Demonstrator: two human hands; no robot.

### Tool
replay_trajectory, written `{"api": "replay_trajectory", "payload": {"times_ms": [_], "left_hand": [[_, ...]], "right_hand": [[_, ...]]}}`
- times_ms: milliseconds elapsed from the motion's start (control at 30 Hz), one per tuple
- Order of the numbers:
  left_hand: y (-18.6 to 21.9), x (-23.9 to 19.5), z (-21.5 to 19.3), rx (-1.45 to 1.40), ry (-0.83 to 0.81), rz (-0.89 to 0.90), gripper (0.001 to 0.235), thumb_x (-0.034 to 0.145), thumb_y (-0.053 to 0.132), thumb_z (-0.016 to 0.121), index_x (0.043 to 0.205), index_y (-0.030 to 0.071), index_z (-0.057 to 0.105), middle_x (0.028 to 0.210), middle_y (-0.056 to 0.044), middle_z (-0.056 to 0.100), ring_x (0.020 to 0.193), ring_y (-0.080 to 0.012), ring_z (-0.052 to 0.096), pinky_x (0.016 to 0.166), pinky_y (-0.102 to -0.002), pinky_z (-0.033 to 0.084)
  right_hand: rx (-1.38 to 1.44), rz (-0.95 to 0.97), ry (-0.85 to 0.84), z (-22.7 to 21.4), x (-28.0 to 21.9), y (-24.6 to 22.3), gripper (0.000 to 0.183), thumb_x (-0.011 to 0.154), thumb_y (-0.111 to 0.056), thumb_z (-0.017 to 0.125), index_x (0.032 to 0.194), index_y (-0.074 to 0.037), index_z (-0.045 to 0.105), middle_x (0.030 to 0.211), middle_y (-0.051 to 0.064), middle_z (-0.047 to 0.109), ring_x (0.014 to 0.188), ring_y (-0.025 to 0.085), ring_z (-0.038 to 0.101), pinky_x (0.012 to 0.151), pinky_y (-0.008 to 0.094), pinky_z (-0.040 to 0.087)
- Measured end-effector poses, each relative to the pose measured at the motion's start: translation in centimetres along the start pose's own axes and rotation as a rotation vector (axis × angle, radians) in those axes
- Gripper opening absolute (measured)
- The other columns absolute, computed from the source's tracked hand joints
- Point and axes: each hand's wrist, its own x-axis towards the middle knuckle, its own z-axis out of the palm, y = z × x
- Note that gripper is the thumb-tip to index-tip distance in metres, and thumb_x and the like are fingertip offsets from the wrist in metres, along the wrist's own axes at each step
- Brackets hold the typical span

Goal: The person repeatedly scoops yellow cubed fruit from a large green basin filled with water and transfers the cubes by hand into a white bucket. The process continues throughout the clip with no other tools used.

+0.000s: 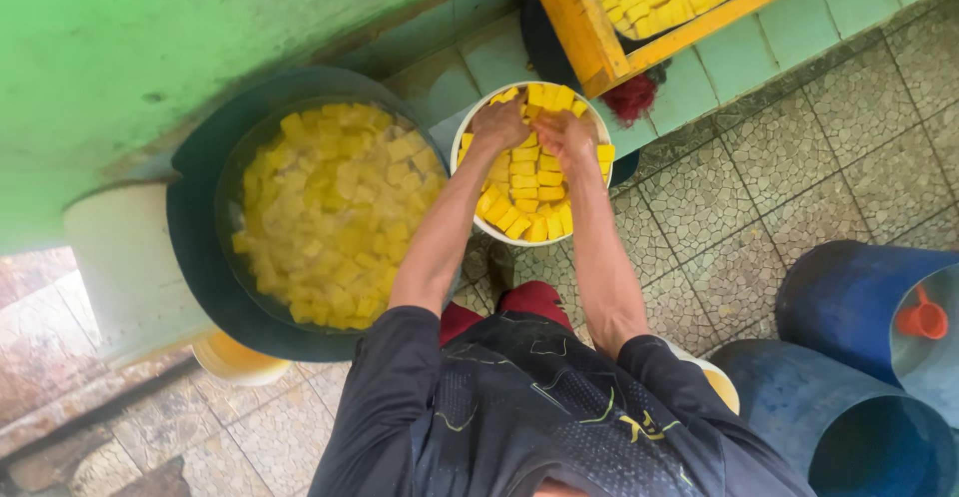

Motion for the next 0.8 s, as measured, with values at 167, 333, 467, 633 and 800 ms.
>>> {"api": "replay_trajectory", "payload": {"times_ms": [167,333,467,633,800], "left_hand": [[0.7,1.2,0.1,-0.272,0.038,-0.098,0.057,0.093,0.045,0.054,0.144,0.020,0.056,0.139,-0.010,0.064,0.129,-0.0283,0.061,0.107,-0.045,0.047],[1.6,3.7,2.1,-0.369,0.038,-0.247,0.057,0.100,0.052,0.049,0.136,0.012,0.065,0.141,-0.014,0.064,0.132,-0.0306,0.060,0.110,-0.044,0.047],[1.5,4.4,3.6,-0.392,0.114,-0.126,0.059,0.092,0.045,0.052,0.147,0.022,0.054,0.141,-0.014,0.061,0.129,-0.0319,0.058,0.110,-0.045,0.044],[0.7,0.4,3.1,-0.574,0.179,-0.113,0.064,0.094,0.041,0.056,0.154,0.022,0.046,0.124,-0.018,0.066,0.113,-0.0324,0.064,0.101,-0.043,0.048],[-5.5,-10.6,8.0,-1.014,0.288,-0.023,0.051,0.094,0.035,0.065,0.141,0.015,0.061,0.078,-0.018,0.076,0.070,-0.0284,0.075,0.072,-0.039,0.060]], "right_hand": [[0.007,0.008,0.053,0.6,-2.4,-0.4,0.032,0.107,-0.018,0.042,0.130,0.003,0.051,0.110,0.026,0.075,0.090,0.033,0.078,0.057,0.029,0.056],[0.029,-0.171,0.037,1.3,-4.6,-0.1,0.031,0.106,-0.011,0.045,0.135,-0.004,0.049,0.101,0.021,0.072,0.075,0.026,0.070,0.054,0.028,0.054],[-0.170,-0.109,0.104,1.3,-3.9,-0.6,0.032,0.101,-0.007,0.043,0.132,-0.005,0.049,0.098,0.014,0.075,0.078,0.024,0.077,0.060,0.030,0.061],[-0.376,-0.107,0.076,2.7,-1.9,-0.2,0.036,0.101,-0.007,0.045,0.137,-0.002,0.048,0.096,0.011,0.073,0.075,0.023,0.072,0.059,0.031,0.058],[-0.612,-0.270,0.080,4.0,-5.0,-0.6,0.048,0.103,-0.006,0.048,0.150,-0.003,0.040,0.100,0.007,0.066,0.075,0.017,0.064,0.059,0.029,0.056]]}}
